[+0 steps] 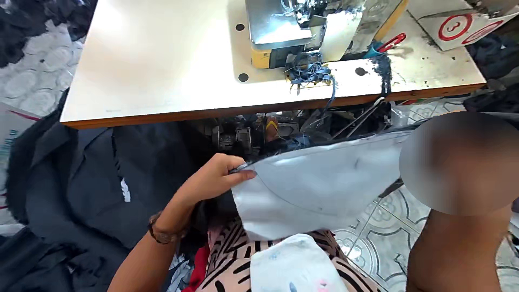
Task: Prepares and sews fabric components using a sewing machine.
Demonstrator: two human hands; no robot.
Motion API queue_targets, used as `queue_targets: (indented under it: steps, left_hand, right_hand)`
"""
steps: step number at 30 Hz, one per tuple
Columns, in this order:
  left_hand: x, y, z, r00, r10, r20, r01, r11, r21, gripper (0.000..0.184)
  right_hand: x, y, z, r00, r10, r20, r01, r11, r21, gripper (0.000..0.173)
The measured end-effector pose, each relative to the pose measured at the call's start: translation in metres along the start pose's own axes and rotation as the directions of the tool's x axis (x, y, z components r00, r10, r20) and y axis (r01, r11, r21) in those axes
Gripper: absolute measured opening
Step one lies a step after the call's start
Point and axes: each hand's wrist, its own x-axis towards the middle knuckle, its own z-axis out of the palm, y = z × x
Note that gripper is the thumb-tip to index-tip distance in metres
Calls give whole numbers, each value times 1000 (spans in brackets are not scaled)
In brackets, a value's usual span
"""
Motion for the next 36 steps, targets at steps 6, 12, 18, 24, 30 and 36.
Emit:
queue_targets:
  steps: [6, 12, 18, 24, 30, 36]
  left_hand:
    - [5, 22, 4, 968, 184, -169, -203, 974, -105, 20]
    - [25, -11, 44, 931, 83, -355, -95, 995, -18, 9]
    - [44, -4, 82, 967, 186, -176, -179, 982, 56, 13]
    - [47, -1, 81, 938, 265, -224, -247, 963, 103, 13]
    - [0, -13, 69, 874, 324, -362, -101, 851, 516, 13]
    - [-96, -92, 93, 850, -16, -526, 351, 761, 545, 18]
  right_hand:
    - [-8, 6, -16, 991, 100, -92, -98, 995, 26, 24]
    - [-23, 83, -16, 921, 389, 15, -362, 871, -332, 15]
    - [-18, 95, 5, 892, 402, 205, -208, 769, -605, 34]
    - [-1, 8, 96, 652, -12, 758, 84, 995, -57, 29]
    - [8, -5, 122, 639, -144, 756, -13, 980, 198, 8]
    - [36, -25, 54, 952, -11, 307, -85, 951, 298, 18]
